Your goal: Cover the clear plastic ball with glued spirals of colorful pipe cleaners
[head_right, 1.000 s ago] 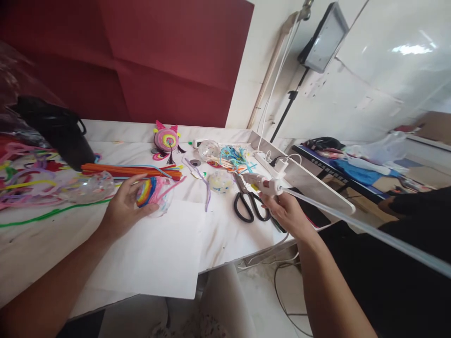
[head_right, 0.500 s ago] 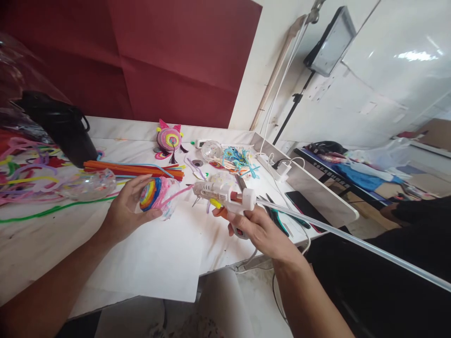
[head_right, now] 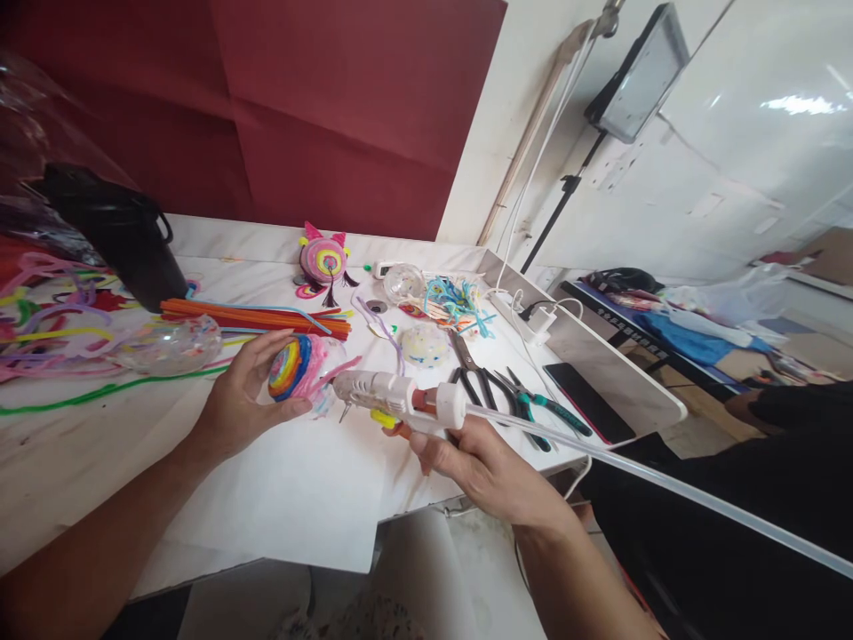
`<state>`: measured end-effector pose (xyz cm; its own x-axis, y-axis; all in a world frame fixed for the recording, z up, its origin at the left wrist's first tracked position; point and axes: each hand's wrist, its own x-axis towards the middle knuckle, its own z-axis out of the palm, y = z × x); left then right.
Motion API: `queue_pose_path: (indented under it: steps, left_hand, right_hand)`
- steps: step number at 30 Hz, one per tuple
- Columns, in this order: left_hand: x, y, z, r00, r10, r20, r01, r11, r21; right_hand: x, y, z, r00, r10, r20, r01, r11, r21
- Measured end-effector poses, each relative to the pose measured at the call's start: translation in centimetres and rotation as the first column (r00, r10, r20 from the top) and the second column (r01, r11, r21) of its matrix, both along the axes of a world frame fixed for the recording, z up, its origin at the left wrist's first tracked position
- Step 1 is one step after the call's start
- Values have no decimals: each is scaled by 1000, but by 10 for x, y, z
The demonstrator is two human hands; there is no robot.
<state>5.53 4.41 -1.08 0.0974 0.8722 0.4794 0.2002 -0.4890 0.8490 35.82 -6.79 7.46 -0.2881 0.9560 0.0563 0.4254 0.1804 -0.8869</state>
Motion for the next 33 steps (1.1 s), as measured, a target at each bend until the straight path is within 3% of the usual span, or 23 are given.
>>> queue_pose_path:
  steps: [12, 33]
  left_hand:
    - [0, -1, 0, 1000, 2, -20, -1, 1000, 24]
    - [1, -4, 1, 999, 13, -32, -13, 1000, 12]
  right_hand:
    - [-2, -6, -5, 998, 29, 58, -26, 998, -54]
    - [-8, -10, -2, 984, -22, 179, 5, 995, 97]
